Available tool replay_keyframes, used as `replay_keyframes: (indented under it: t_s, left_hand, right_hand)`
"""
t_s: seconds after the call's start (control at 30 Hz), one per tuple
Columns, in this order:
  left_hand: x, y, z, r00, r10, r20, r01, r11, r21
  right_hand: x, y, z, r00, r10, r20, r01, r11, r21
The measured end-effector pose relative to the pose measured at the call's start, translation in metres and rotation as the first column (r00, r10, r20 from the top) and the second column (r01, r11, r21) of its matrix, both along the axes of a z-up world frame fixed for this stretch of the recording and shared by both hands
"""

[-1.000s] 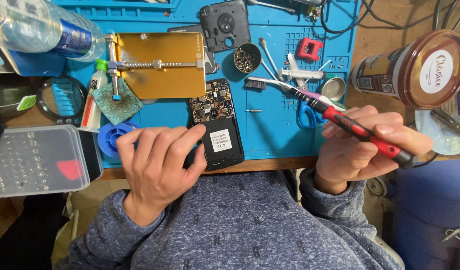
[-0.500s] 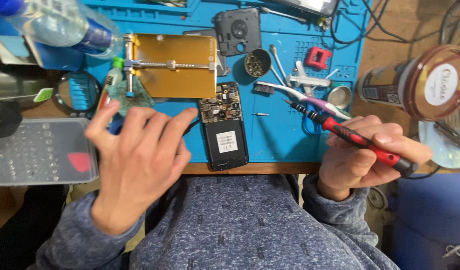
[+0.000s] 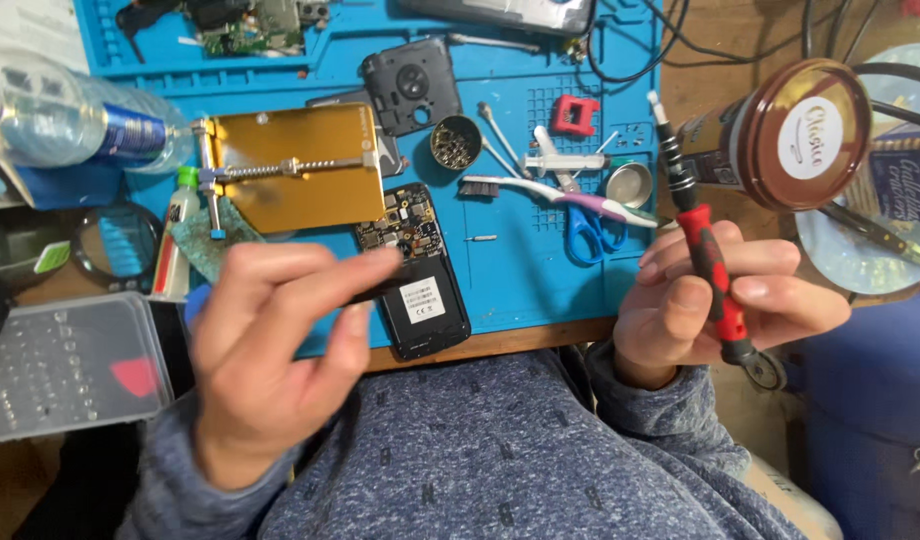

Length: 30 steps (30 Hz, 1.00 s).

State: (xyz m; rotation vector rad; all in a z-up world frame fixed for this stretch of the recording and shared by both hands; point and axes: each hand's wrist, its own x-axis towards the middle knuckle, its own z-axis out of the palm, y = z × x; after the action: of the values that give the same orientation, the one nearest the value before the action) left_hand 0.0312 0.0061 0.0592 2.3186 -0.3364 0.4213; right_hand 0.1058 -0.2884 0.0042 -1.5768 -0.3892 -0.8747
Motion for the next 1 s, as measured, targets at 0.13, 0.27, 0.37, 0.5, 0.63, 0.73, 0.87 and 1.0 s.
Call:
replay_keyframes:
  t_s: [0.13, 0.27, 0.37, 0.5, 0.63, 0.73, 0.87, 1.0]
  left_hand:
    - [0.017, -0.028, -0.004, 0.990, -0.071, -0.118, 0.041, 0.970, -0.240]
    - [0.039, -0.038, 0.007, 0.991, -0.104, -0.080, 0.084, 0.972, -0.220]
    - [0.047, -0.038, 0.005, 0.990, -0.091, -0.108, 0.080, 0.992, -0.101]
    - [0.067, -0.048, 0.010, 0.993, -0.075, -0.091, 0.078, 0.997, 0.025]
    - [0.091, -0.064, 0.012, 0.995, -0.042, -0.090, 0.068, 0.948, 0.311]
    - [0.108, -0.074, 0.010, 0.998, -0.027, -0.065, 0.053, 0.888, 0.456]
    - [0.125, -0.086, -0.002, 1.000, -0.029, -0.002, 0.025, 0.821, 0.571]
    - [0.129, -0.092, -0.007, 0.999, -0.044, -0.022, 0.049, 0.804, 0.592]
  right_hand:
    - [-0.005, -0.008, -0.002, 1.000, 0.024, 0.018, -0.024, 0.999, -0.022]
    - [-0.002, -0.021, -0.002, 0.991, 0.049, 0.126, -0.035, 0.993, -0.108]
    - [-0.005, -0.032, -0.011, 0.996, 0.058, 0.064, -0.046, 0.982, -0.182]
    - [0.002, -0.033, -0.016, 0.988, 0.148, 0.043, -0.145, 0.987, -0.067]
    - [0.006, -0.038, -0.005, 0.970, 0.242, -0.007, -0.242, 0.969, 0.047]
    - [0.003, -0.041, -0.008, 0.975, 0.223, -0.009, -0.223, 0.974, 0.041]
    - [0.002, -0.039, -0.010, 0.993, 0.116, -0.015, -0.115, 0.992, 0.056]
    - [-0.001, -0.050, -0.016, 0.991, 0.132, -0.004, -0.132, 0.991, 0.026]
